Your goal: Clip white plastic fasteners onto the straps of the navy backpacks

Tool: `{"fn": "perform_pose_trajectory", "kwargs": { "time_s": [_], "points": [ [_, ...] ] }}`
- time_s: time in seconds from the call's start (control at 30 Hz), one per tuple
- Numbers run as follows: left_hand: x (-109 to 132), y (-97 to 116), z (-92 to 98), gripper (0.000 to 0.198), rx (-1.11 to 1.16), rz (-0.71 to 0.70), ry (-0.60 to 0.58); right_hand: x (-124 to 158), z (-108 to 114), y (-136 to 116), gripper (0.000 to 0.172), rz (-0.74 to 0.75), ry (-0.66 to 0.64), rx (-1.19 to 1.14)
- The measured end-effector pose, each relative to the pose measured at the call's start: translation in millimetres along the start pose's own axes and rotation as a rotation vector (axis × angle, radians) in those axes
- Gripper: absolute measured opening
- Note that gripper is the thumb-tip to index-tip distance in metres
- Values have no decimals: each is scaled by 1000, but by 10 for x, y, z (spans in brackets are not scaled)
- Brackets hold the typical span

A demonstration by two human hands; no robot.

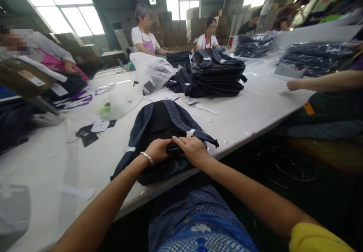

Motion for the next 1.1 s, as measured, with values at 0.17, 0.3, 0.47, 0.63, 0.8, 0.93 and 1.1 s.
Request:
{"fn": "perform_pose_trajectory", "kwargs": {
  "time_s": [0.17, 0.3, 0.47, 0.63, 0.8, 0.93, 1.1],
  "points": [
    [538, -237, -112, 82, 28, 209, 116, -224, -146, 130, 32, 42, -234, 99],
    [646, -571, -66, 50, 30, 286, 68, -389, -131, 244, 25, 55, -350, 156],
    [221, -847, 68, 45, 317, 82, -168, -729, -187, 368, 40, 115, -544, 8],
    [35, -1001, -15, 45, 660, 75, -272, -361, -42, 192, 59, 84, -116, -44],
    [-8, -1082, -173, 36, 943, 155, -442, 325, -119, -403, 42, 598, -150, -355],
    [-129, -1197, -256, 44, 1102, 262, -582, 174, -488, -410, 66, 479, -292, -290],
    [-228, -1204, -130, 36, 837, 186, -489, -17, -748, -300, 84, 360, -380, -239]
  ]
}}
Point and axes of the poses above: each hand's wrist, its own x-axis away from the middle knuckle, its own z-axis out of the back of the hand, y = z × x, the point moved 5 cm from there along -x, towards the middle knuckle, and after that the axes turned 6 degrees about y, right-handed, at the moved point
